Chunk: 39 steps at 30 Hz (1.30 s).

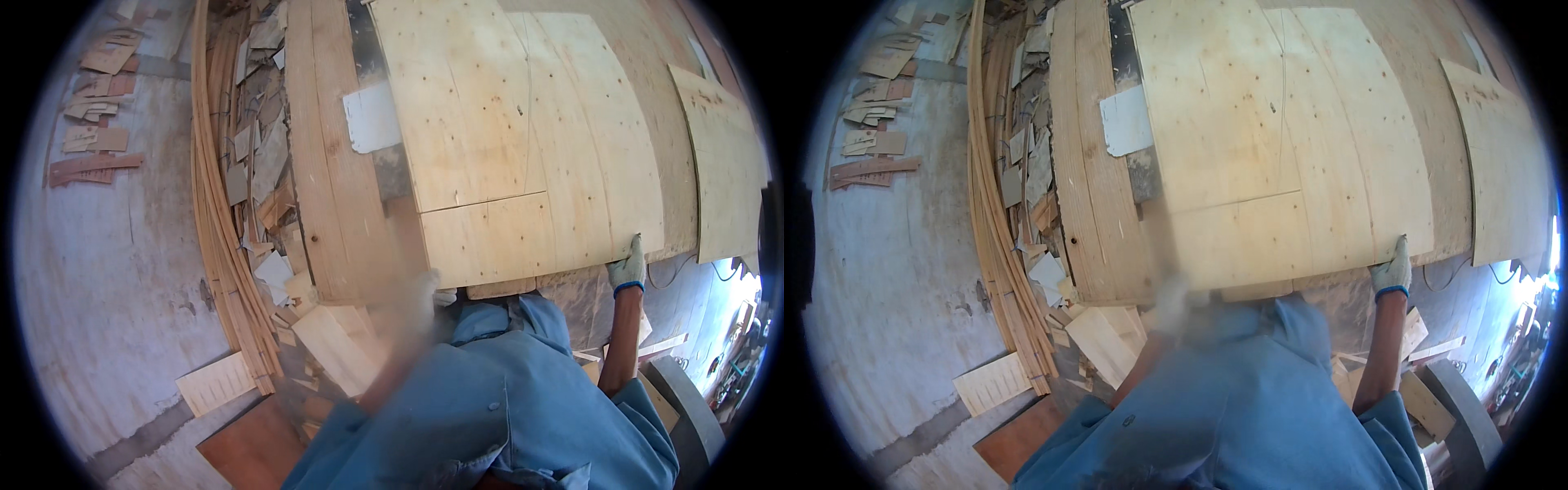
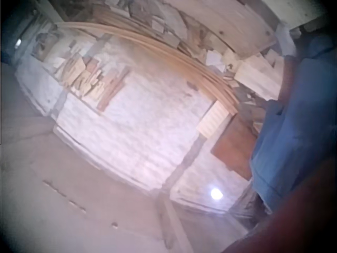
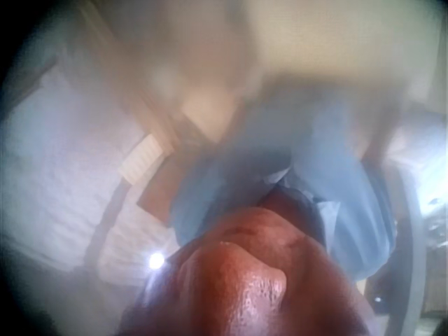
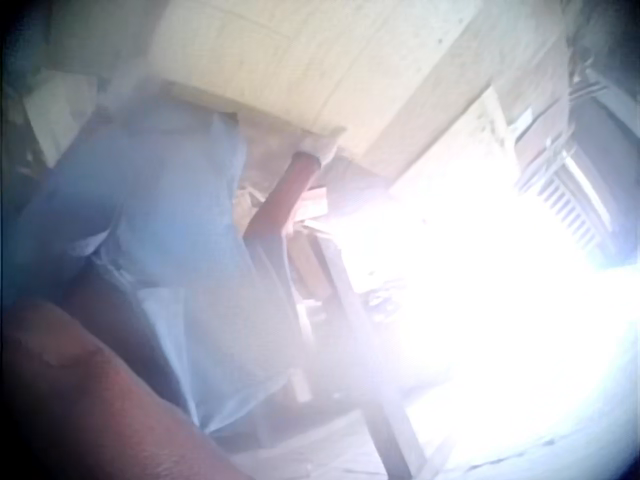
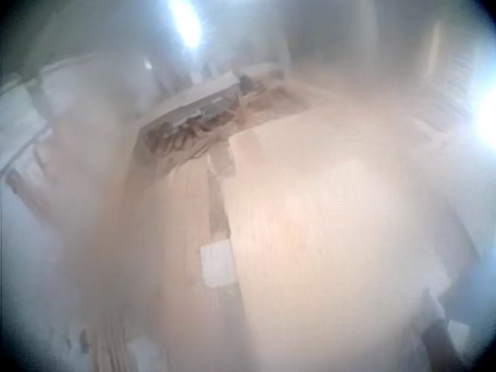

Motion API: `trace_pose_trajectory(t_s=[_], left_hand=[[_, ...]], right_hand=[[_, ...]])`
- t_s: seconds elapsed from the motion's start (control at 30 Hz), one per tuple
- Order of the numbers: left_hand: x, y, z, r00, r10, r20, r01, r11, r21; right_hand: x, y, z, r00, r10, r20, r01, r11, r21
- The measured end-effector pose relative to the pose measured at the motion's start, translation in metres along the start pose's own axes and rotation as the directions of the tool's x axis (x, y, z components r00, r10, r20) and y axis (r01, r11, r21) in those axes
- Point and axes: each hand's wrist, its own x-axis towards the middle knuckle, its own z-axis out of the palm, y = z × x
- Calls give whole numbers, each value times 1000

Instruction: The person positions a large plywood sheet on a table saw and cuts it into smaller pieces. They handle the sheet with both hands, guide it through the saw blade, and stack the cut pieces on the floor.

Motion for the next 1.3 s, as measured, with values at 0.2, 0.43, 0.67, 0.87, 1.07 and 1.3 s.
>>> trace_pose_trajectory(t_s=[0.2, 0.43, 0.67, 0.87, 1.07, 1.3], left_hand=[[23, -22, -22, 993, -49, 105, 46, 998, 35], [41, -5, -19, 989, 2, 146, -33, 977, 209], [29, 29, 1, 991, -35, 126, 3, 970, 243], [34, 43, 14, 988, -152, 36, 148, 984, 98], [54, 40, 12, 991, 122, 57, -133, 957, 259], [93, 30, 4, 992, 101, 75, -108, 989, 97]], right_hand=[[-6, 4, 16, 1000, -8, 7, 8, 1000, 12], [4, -1, 41, 998, -26, 50, 25, 999, 21], [19, -1, 51, 999, -33, 24, 33, 999, -8], [43, -1, 54, 995, -75, 59, 75, 997, -12], [43, 1, 75, 997, -75, 36, 76, 997, -16], [63, 1, 86, 991, -73, 111, 71, 997, 16]])
